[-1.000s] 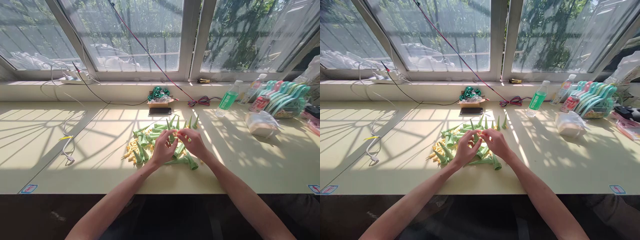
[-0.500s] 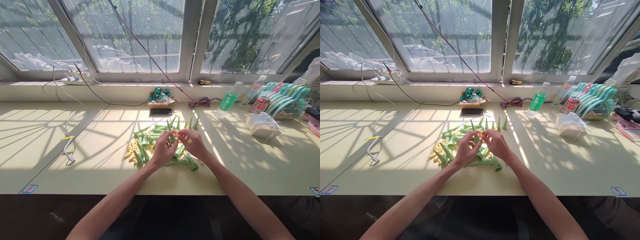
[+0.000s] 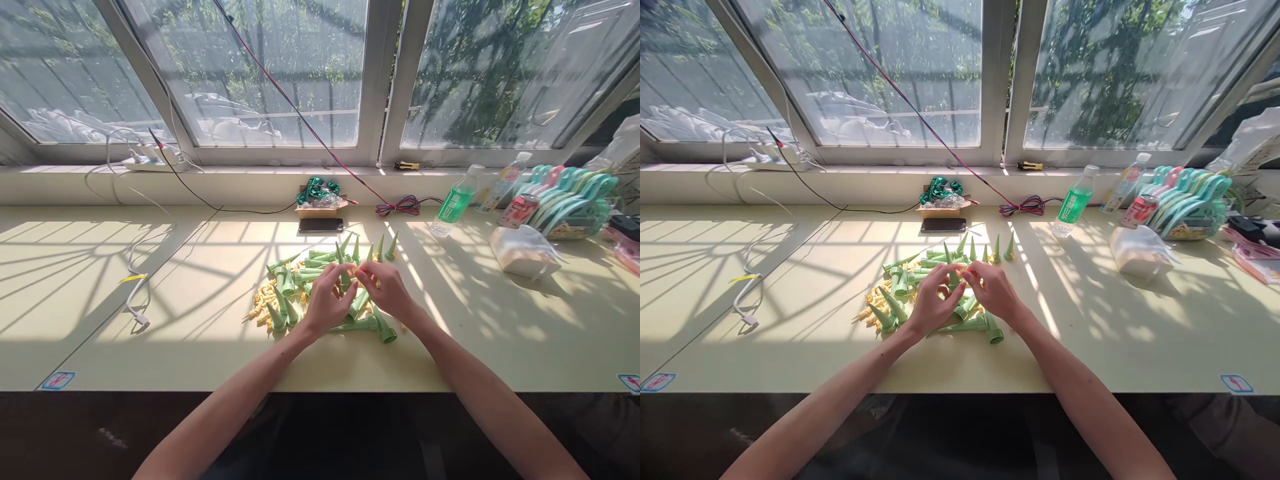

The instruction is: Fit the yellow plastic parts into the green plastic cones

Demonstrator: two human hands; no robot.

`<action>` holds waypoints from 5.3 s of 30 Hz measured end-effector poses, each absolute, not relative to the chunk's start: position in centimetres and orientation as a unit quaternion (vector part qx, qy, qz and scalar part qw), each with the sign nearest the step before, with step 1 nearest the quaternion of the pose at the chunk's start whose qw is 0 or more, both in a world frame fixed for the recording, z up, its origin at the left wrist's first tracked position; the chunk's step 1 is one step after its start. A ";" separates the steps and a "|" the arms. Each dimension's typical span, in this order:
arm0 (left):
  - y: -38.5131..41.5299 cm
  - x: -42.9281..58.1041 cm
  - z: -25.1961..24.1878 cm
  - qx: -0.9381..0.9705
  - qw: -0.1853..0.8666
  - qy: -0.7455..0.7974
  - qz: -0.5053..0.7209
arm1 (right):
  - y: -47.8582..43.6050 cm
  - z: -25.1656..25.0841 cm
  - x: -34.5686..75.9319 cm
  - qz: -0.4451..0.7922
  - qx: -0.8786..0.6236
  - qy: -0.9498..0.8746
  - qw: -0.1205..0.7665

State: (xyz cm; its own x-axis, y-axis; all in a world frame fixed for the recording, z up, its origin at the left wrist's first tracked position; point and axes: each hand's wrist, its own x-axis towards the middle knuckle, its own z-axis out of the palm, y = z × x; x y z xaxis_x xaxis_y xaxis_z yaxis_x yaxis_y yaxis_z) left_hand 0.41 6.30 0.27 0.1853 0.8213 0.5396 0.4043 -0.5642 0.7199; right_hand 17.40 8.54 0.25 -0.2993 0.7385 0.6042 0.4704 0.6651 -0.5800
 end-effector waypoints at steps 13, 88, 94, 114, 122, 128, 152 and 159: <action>6.2 0.3 0.4 0.749 0.213 0.406 0.479 | 8.7 -0.1 17.4 0.129 -0.410 -0.787 0.442; 6.2 0.5 0.3 0.747 0.212 0.409 0.479 | 8.6 -0.1 17.5 0.138 -0.418 -0.783 0.440; 6.2 0.5 0.6 0.735 0.201 0.426 0.488 | 8.2 0.2 17.5 0.170 -0.391 -0.784 0.450; 6.2 0.5 0.5 0.742 0.205 0.421 0.479 | 8.6 -0.1 17.5 0.139 -0.404 -0.789 0.441; 6.2 0.5 0.6 0.735 0.193 0.425 0.492 | 8.2 0.1 17.5 0.184 -0.392 -0.788 0.438; 6.2 0.5 0.7 0.735 0.198 0.422 0.492 | 8.4 -0.3 17.6 0.187 -0.394 -0.793 0.427; 6.1 0.6 0.8 0.739 0.207 0.421 0.484 | 8.3 -0.1 17.5 0.181 -0.395 -0.792 0.429; 6.1 0.5 0.8 0.739 0.209 0.420 0.484 | 8.5 -0.5 17.6 0.179 -0.416 -0.787 0.419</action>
